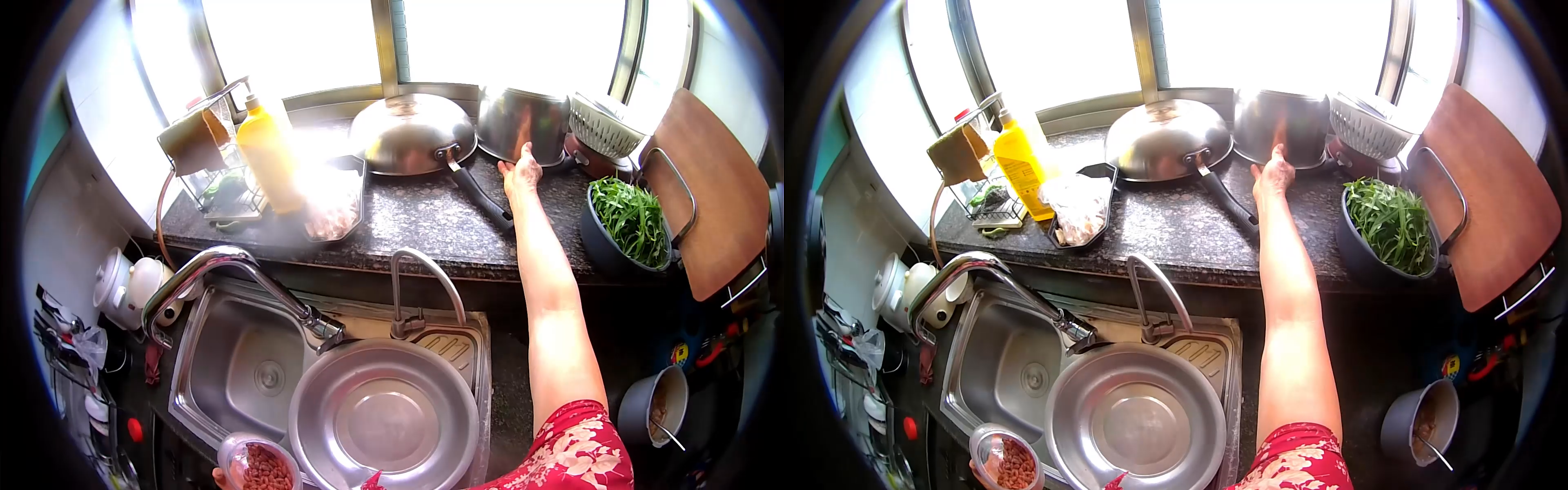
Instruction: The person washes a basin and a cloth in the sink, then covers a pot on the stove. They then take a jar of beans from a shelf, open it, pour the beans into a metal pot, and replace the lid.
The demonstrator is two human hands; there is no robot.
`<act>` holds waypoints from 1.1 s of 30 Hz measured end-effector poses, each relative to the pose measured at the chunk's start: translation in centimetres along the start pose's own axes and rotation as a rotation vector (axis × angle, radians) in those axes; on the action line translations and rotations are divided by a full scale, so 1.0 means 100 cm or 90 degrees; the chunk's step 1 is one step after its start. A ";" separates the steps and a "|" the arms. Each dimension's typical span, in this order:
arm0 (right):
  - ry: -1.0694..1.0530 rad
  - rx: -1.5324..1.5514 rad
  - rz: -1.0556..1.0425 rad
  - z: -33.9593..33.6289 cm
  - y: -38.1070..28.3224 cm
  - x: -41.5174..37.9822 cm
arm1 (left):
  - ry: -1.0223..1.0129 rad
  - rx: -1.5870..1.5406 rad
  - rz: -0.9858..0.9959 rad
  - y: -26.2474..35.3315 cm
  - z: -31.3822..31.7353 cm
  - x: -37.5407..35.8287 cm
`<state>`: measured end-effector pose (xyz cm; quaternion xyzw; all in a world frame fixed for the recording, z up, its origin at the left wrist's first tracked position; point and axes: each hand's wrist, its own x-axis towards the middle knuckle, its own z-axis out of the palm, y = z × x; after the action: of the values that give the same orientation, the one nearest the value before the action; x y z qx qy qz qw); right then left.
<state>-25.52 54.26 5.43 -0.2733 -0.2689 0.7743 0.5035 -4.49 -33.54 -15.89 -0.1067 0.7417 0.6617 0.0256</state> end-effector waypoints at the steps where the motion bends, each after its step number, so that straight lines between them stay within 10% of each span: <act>1: -0.009 0.007 -0.008 0.000 -0.001 -0.004 | 0.016 -0.040 -0.026 0.027 0.022 -0.009; 7: 0.101 0.003 -0.077 -0.005 0.001 -0.005 | -0.067 -0.279 -0.067 0.151 0.139 -0.038; 24: 0.028 0.201 -0.085 0.026 -0.099 -0.059 | -0.202 -0.410 -0.065 0.196 0.170 -0.056; 33: 0.048 -0.079 -0.252 0.071 -0.123 -0.070 | -0.269 -0.472 -0.061 0.206 0.176 -0.075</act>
<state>-20.28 51.08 20.05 -0.2744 -0.3455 0.6312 0.6379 -2.98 -13.13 3.34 -0.0051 0.4263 0.8889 0.1679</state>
